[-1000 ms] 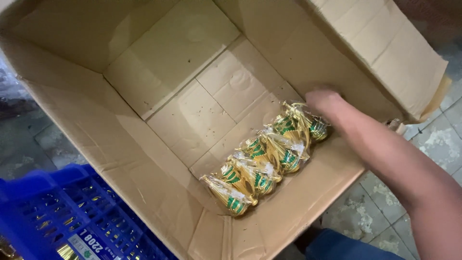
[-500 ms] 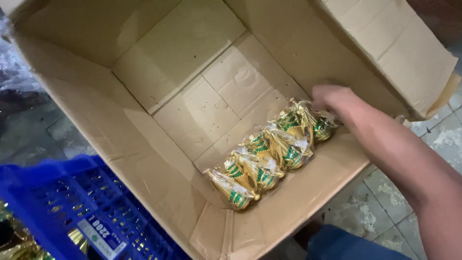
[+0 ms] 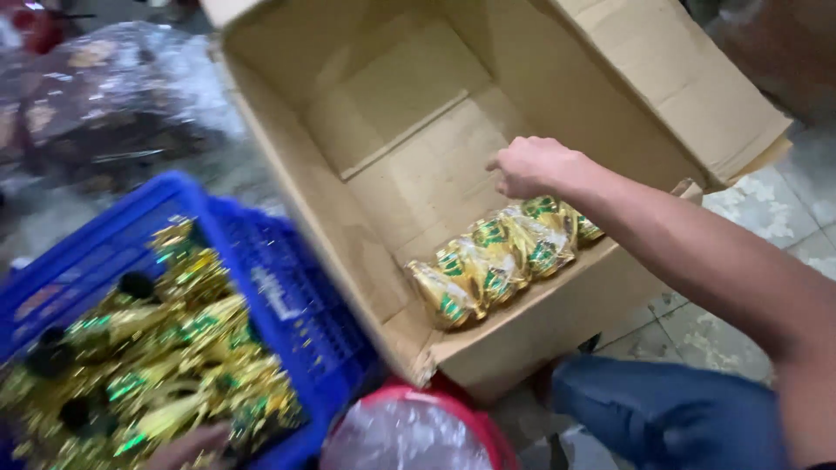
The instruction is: The person picks up gold trophies from a blue basket and places them into clear plastic bags before putting the bagged trophies into a large cardboard box.
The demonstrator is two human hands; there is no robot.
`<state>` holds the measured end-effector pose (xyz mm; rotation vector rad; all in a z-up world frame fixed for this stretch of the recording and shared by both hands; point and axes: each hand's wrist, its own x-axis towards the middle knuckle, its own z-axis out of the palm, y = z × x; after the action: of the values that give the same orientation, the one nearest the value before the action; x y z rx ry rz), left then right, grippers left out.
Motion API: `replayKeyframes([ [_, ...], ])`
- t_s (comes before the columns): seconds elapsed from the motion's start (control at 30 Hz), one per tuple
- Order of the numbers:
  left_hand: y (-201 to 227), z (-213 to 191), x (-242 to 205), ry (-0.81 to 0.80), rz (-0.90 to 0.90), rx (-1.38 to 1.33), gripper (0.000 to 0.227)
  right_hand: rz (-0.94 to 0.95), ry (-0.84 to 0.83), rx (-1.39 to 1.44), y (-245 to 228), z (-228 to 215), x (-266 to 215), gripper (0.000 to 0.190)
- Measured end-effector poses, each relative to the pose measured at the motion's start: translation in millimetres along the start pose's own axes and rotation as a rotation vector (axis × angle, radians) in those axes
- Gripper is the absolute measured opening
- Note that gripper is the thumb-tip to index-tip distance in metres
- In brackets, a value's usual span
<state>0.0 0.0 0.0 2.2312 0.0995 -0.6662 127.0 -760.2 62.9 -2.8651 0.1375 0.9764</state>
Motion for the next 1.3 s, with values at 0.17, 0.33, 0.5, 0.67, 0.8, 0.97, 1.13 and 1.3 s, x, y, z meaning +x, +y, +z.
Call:
replayKeyframes([
  [0.17,343,69,-119,0.407,0.232,0.124,0.032,-0.287,0.078,-0.141,-79,-22,-82,0.052],
  [0.33,377,69,-141,0.248,0.512,0.094,0.027,-0.555,0.160,-0.055,-136,-19,-188,0.051],
  [0.5,345,76,-141,0.253,0.569,0.127,0.020,-0.610,-0.063,0.159,-165,17,-231,0.040],
  [0.67,310,110,-141,0.144,0.350,0.459,0.013,-0.630,-0.099,-0.015,-171,86,-220,0.025],
  [0.8,288,135,-120,-0.151,0.212,0.591,0.016,-0.721,0.052,0.011,-185,106,-216,0.023],
  [0.97,281,134,-113,-0.140,0.191,0.613,0.010,-0.907,0.232,0.075,-212,130,-219,0.028],
  [1.13,289,128,-115,-0.104,0.226,0.559,0.015,-0.863,0.142,0.012,-231,145,-210,0.041],
  [1.3,287,124,-112,-0.209,0.240,0.459,0.018,-0.893,0.206,0.008,-223,142,-188,0.017],
])
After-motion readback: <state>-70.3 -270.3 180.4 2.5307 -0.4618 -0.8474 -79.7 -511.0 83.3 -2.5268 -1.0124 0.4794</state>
